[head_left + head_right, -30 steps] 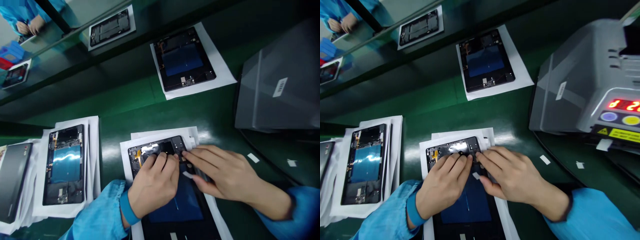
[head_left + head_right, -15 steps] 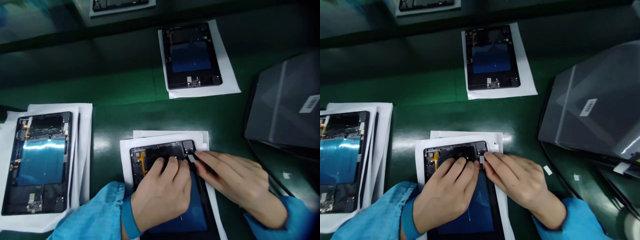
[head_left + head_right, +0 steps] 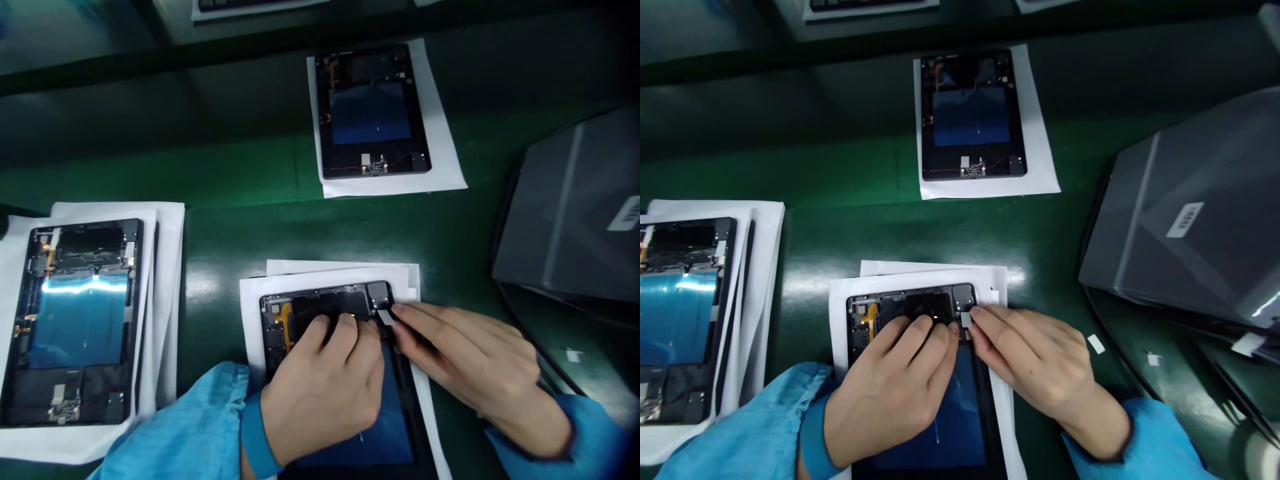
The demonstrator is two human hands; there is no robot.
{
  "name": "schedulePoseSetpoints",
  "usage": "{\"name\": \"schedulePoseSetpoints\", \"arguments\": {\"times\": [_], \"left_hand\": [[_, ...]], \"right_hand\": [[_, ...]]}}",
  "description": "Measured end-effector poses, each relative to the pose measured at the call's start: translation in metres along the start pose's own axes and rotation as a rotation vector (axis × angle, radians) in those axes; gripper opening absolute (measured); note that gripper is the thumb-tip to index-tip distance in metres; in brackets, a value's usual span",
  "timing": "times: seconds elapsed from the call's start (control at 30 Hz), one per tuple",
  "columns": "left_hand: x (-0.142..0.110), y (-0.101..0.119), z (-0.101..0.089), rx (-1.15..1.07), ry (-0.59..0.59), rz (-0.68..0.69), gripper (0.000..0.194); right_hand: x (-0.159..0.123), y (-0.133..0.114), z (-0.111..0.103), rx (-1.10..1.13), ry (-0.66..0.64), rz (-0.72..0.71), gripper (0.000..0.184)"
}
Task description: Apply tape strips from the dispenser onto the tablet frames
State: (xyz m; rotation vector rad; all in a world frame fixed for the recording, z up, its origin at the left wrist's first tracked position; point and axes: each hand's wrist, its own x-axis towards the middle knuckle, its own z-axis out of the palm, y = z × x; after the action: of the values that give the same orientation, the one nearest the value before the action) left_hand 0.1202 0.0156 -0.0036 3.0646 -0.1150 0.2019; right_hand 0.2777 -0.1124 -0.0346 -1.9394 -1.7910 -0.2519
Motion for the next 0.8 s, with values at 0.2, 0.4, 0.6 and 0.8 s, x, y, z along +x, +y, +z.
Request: {"name": "schedulePoseSetpoints", "arguments": {"times": [0.2,0.4,0.6,0.8], "left_hand": [[0.0,0.0,0.0,0.003,0.004,0.001,0.032],[0.001,0.0,-0.001,0.007,-0.001,-0.004,0.032],[0.0,0.001,0.0,0.02,0.006,-0.005,0.031],[-0.001,0.002,0.001,0.018,0.002,-0.01,0.03]], "right_hand": [[-0.001,0.0,-0.001,0.009,-0.007,0.013,0.023],[0.001,0.0,0.0,0.042,-0.024,0.022,0.021],[0.006,-0.002,-0.005,0.059,-0.085,0.038,0.012],[0.008,-0.001,-0.011,0.007,-0.169,-0.017,0.013]]}}
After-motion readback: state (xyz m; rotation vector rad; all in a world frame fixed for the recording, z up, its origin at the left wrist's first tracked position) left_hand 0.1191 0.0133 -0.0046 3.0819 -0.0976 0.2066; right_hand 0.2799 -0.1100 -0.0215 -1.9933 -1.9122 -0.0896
